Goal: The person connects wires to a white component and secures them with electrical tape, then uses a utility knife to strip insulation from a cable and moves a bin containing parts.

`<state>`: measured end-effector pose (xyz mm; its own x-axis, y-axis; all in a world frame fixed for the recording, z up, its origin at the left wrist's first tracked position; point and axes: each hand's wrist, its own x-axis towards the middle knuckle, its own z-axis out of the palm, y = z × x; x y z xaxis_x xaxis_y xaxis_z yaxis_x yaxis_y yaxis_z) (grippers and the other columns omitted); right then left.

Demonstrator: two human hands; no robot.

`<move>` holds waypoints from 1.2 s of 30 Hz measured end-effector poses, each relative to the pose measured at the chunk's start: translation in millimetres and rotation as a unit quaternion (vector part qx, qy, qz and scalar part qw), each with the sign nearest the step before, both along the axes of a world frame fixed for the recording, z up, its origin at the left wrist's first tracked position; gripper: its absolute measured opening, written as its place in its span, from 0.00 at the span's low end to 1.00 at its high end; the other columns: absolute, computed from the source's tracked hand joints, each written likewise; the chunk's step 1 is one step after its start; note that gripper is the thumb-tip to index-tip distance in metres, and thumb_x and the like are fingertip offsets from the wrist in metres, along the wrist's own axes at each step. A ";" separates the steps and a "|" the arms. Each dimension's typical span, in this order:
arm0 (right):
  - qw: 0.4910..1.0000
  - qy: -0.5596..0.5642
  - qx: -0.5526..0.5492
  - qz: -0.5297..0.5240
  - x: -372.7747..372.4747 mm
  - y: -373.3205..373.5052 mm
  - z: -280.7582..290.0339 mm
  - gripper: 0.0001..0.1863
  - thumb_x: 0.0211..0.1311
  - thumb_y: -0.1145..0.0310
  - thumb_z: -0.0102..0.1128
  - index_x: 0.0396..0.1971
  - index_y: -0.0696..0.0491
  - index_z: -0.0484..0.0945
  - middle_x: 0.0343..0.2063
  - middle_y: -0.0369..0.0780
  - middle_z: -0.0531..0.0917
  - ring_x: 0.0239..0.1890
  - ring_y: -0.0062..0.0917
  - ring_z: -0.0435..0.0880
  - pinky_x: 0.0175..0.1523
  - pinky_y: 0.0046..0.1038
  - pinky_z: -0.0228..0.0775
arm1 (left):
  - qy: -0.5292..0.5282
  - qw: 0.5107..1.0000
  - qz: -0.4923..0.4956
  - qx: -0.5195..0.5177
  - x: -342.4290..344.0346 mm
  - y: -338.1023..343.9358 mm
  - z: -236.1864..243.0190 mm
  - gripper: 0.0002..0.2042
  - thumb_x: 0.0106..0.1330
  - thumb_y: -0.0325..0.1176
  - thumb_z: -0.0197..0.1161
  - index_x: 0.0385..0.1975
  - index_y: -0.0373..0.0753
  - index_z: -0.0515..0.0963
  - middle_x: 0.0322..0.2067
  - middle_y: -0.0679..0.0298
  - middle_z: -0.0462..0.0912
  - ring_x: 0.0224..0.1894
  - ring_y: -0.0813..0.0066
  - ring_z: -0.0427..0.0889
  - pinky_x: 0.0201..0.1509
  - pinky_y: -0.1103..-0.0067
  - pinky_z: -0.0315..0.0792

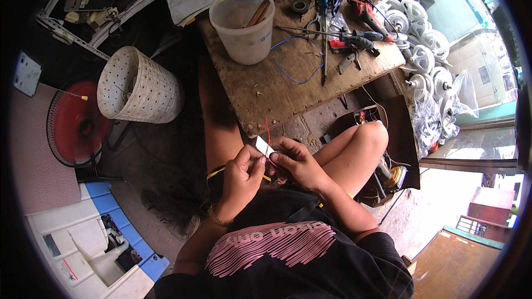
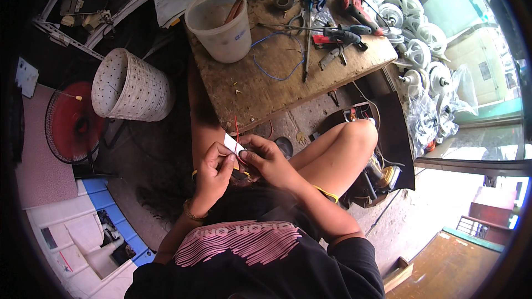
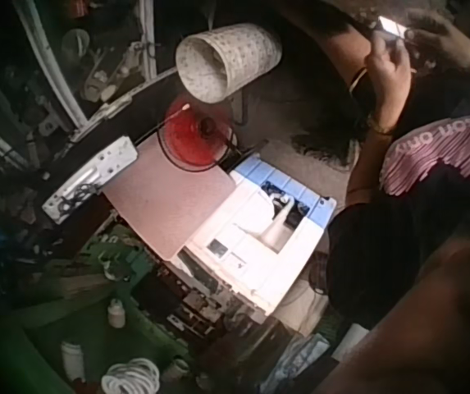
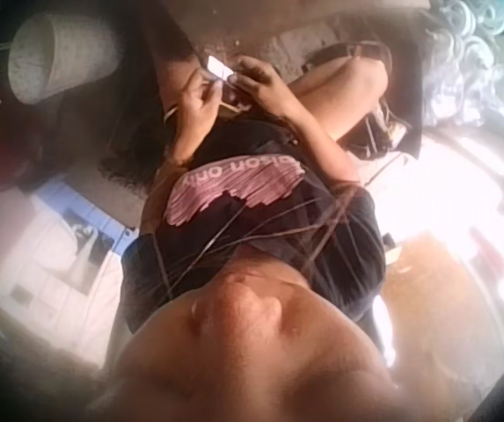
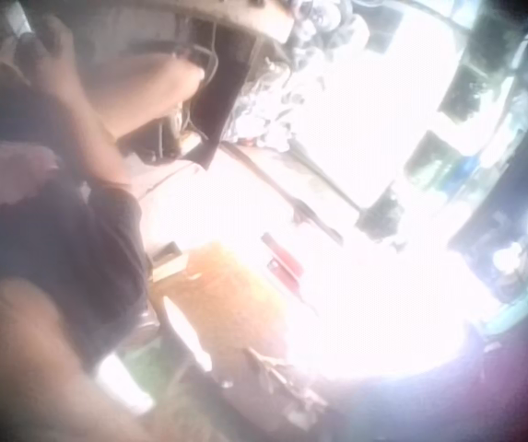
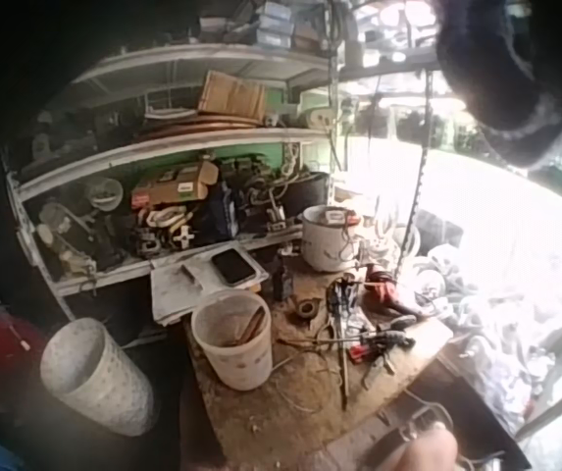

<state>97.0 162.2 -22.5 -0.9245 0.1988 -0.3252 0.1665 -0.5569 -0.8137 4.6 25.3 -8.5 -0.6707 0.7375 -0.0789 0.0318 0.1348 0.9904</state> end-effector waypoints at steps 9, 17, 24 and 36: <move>0.997 -0.066 -0.010 -0.032 1.5 0.4 10.2 0.12 0.67 0.70 0.52 0.49 0.53 0.72 0.26 0.30 0.77 0.24 0.10 0.73 0.24 0.13 0.62 | 0.021 0.998 -0.031 -0.057 1.3 -12.3 7.6 0.04 0.64 0.22 0.56 0.28 0.32 0.70 0.17 0.64 0.78 0.22 0.88 0.76 0.24 0.86 0.66; 0.979 -0.015 0.118 -0.163 4.5 44.3 5.1 0.17 0.67 0.73 0.50 0.55 0.55 0.68 0.24 0.32 0.74 0.25 0.12 0.70 0.27 0.16 0.60 | -0.046 0.996 0.073 -0.007 -2.8 -14.1 -10.3 0.03 0.67 0.25 0.55 0.31 0.33 0.72 0.22 0.68 0.72 0.21 0.91 0.68 0.23 0.87 0.61; 0.986 -0.074 0.094 -0.120 15.9 42.0 18.3 0.08 0.68 0.70 0.51 0.43 0.56 0.71 0.27 0.34 0.77 0.28 0.13 0.74 0.28 0.16 0.64 | -0.075 0.995 0.055 0.039 -5.6 -4.5 -8.2 0.03 0.69 0.27 0.54 0.35 0.34 0.71 0.24 0.73 0.71 0.23 0.92 0.65 0.26 0.89 0.61; 0.991 0.058 0.113 0.048 -2.7 8.5 23.4 0.14 0.66 0.75 0.51 0.50 0.56 0.64 0.28 0.32 0.76 0.25 0.11 0.71 0.26 0.15 0.62 | -0.064 0.998 0.008 0.014 -0.3 -4.0 0.6 0.04 0.68 0.26 0.55 0.37 0.32 0.73 0.31 0.67 0.80 0.34 0.86 0.77 0.38 0.87 0.71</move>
